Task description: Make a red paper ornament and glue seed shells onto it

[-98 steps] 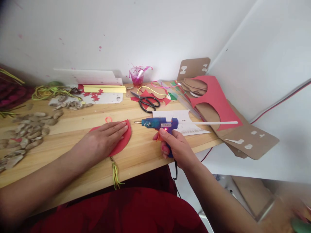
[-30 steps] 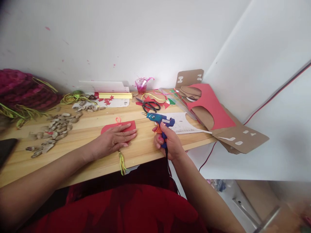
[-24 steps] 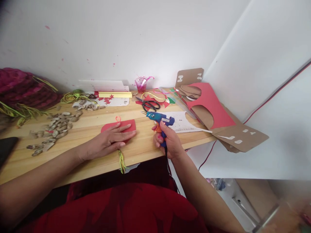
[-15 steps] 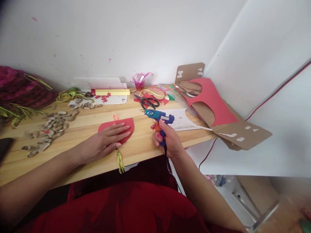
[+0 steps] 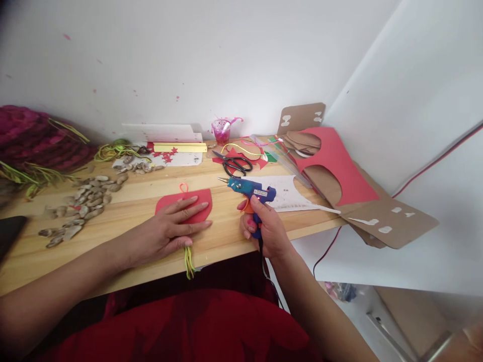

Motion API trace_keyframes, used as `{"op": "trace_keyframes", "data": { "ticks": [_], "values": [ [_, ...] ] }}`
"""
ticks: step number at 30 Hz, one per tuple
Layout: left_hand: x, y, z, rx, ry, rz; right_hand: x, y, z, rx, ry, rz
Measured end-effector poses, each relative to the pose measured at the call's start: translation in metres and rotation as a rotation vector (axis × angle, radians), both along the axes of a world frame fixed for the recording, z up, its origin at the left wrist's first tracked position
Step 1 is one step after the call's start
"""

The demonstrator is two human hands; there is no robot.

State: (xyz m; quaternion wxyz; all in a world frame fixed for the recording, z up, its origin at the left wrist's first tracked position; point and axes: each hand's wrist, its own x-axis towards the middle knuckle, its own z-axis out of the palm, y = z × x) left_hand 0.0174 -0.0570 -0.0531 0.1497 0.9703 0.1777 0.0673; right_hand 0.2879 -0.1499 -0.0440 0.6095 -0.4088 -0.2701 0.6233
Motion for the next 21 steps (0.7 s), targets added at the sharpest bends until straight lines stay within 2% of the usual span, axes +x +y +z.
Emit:
{"op": "trace_keyframes", "data": {
  "ticks": [3,6,9,12,21],
  "values": [
    [0.002,-0.001,0.005,-0.075,-0.069,0.090,0.000,0.000,0.000,0.013,0.006,-0.001],
    [0.011,0.003,0.002,-0.019,-0.111,0.239,0.001,0.000,-0.001,0.020,0.012,0.005],
    [0.022,0.008,-0.004,0.099,-0.051,0.221,0.001,0.000,-0.001,0.020,0.021,0.018],
    [0.027,0.010,-0.007,0.143,-0.006,0.230,0.002,0.000,-0.001,0.017,0.028,0.025],
    [0.029,0.006,0.004,0.148,0.128,0.248,0.003,0.000,-0.001,-0.001,0.045,0.033]
  ]
}}
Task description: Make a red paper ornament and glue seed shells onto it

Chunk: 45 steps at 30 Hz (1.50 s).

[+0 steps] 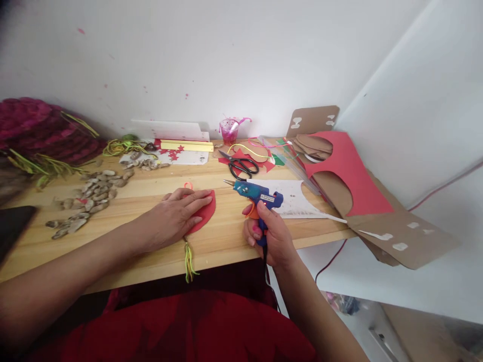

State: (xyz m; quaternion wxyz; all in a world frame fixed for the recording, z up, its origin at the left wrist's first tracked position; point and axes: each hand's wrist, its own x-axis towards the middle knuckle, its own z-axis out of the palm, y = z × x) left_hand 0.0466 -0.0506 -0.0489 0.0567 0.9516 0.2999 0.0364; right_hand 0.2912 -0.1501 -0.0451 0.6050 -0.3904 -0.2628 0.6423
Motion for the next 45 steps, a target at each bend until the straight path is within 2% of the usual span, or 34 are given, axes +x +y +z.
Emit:
{"op": "trace_keyframes", "data": {
  "ticks": [3,8,11,16,20,26,32,35,39,42,45],
  "values": [
    [0.001,-0.001,0.001,-0.018,0.026,0.013,0.000,0.000,0.000,0.010,-0.003,-0.004],
    [0.000,-0.003,0.000,-0.079,-0.019,-0.056,0.000,0.001,0.001,0.004,-0.024,0.012],
    [0.002,-0.018,-0.002,-0.074,-0.115,-0.049,0.000,0.000,0.000,0.008,-0.039,0.006],
    [-0.003,-0.051,-0.005,0.032,-0.220,0.005,0.001,0.000,-0.001,0.000,-0.024,0.011],
    [-0.023,-0.058,-0.005,0.043,-0.319,0.024,0.001,0.000,-0.001,-0.007,-0.028,0.011],
    [-0.066,-0.049,-0.002,0.107,-0.362,0.066,0.000,-0.001,0.000,0.012,-0.029,-0.001],
    [-0.097,-0.034,0.001,0.190,-0.255,0.236,0.000,-0.002,-0.001,0.023,-0.041,-0.019],
    [-0.092,-0.027,0.007,0.191,-0.294,0.329,0.000,-0.002,-0.002,0.023,-0.048,-0.016],
    [-0.064,-0.008,0.015,0.055,-0.266,0.369,0.001,0.000,-0.002,0.025,-0.059,-0.006],
    [-0.041,0.006,0.019,-0.102,-0.157,0.349,0.001,0.000,-0.003,0.023,-0.039,-0.011],
    [-0.027,0.010,0.020,-0.183,-0.148,0.269,0.002,0.000,-0.005,0.027,-0.007,-0.017]
  ]
}}
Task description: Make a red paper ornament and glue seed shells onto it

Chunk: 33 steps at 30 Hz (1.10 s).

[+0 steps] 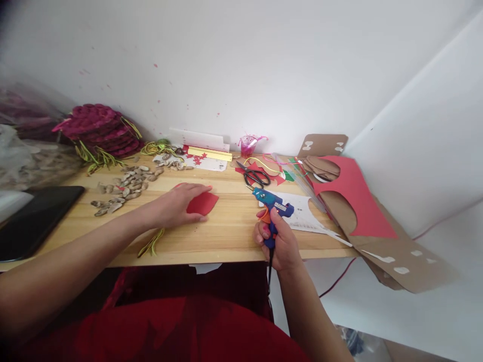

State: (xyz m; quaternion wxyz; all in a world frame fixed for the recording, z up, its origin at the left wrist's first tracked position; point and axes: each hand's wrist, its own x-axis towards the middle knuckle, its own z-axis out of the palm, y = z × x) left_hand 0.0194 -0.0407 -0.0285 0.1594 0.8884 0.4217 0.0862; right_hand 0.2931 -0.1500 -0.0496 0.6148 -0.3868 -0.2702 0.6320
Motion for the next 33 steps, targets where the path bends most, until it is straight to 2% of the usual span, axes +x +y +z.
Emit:
{"op": "trace_keyframes", "data": {
  "ticks": [4,8,10,13,15,16,19,22,27,33],
  "values": [
    [0.006,-0.009,0.002,-0.010,-0.071,-0.118,0.000,-0.001,0.000,0.017,0.003,0.004],
    [0.007,-0.030,0.010,-0.027,-0.096,-0.250,0.000,-0.001,0.001,0.018,0.011,0.014],
    [0.004,-0.042,0.014,-0.059,-0.105,-0.339,0.000,-0.001,0.001,0.020,0.015,0.017],
    [-0.009,-0.058,0.015,-0.088,-0.214,-0.394,0.001,-0.001,0.000,0.020,0.008,0.018],
    [-0.023,-0.064,0.012,-0.055,-0.303,-0.358,0.001,-0.001,0.000,0.018,-0.003,0.009],
    [-0.031,-0.066,0.010,-0.006,-0.327,-0.298,0.001,-0.001,0.000,0.013,-0.007,0.007],
    [-0.057,-0.065,0.000,0.157,-0.303,-0.069,0.001,-0.001,0.003,-0.019,-0.011,0.009],
    [-0.076,-0.065,-0.011,0.217,-0.233,0.033,-0.001,0.000,0.009,-0.085,-0.021,0.027],
    [-0.088,-0.068,-0.022,0.302,-0.166,0.118,-0.020,0.004,0.012,-0.183,-0.062,0.090],
    [-0.083,-0.061,-0.024,0.321,-0.080,0.147,-0.054,0.020,0.014,-0.150,-0.110,0.097]
  ]
}}
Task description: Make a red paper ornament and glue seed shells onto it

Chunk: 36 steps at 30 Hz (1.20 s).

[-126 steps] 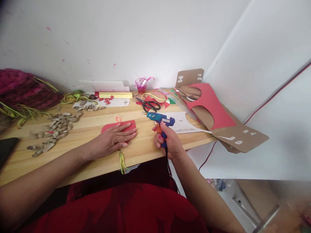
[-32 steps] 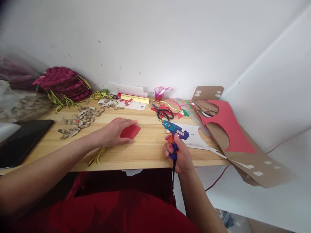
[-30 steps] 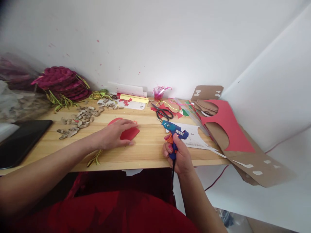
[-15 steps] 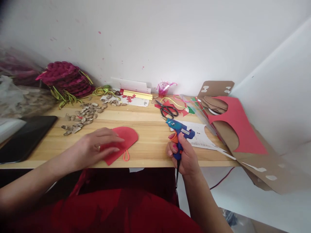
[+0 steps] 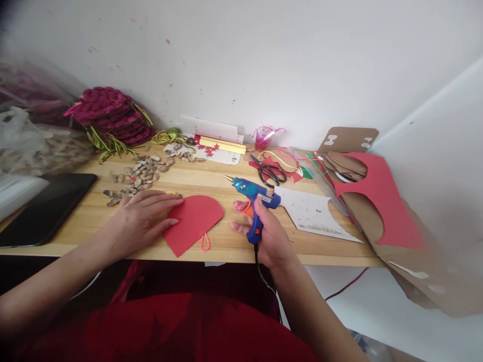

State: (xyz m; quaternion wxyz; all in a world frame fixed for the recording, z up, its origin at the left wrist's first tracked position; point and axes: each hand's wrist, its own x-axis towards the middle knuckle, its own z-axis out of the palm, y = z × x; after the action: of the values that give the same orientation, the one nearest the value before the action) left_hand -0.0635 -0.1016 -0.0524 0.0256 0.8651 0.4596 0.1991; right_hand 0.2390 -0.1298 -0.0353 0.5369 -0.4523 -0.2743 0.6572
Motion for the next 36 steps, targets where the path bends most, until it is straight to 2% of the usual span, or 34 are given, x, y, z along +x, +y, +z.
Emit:
{"op": "trace_keyframes", "data": {
  "ticks": [7,11,16,22,28,32,36],
  "values": [
    [0.008,0.008,0.007,0.053,-0.001,0.020,-0.021,0.008,0.005,-0.031,0.027,0.072],
    [0.011,-0.012,0.013,0.000,-0.019,-0.031,-0.022,0.008,0.006,-0.019,0.033,0.095],
    [0.016,-0.032,0.005,-0.148,-0.065,-0.098,-0.024,0.007,0.007,-0.029,0.026,0.087],
    [0.022,-0.013,0.005,-0.235,-0.162,-0.176,-0.021,0.005,0.007,-0.045,0.022,-0.008],
    [0.031,0.003,0.007,-0.152,-0.163,-0.221,-0.012,0.005,0.010,-0.058,0.007,-0.053],
    [0.034,0.013,0.011,-0.090,-0.116,-0.331,-0.010,0.002,0.012,-0.040,-0.010,-0.056],
    [0.038,0.022,0.018,-0.186,-0.089,-0.427,-0.014,0.000,0.014,-0.049,-0.012,-0.072]
  ]
}}
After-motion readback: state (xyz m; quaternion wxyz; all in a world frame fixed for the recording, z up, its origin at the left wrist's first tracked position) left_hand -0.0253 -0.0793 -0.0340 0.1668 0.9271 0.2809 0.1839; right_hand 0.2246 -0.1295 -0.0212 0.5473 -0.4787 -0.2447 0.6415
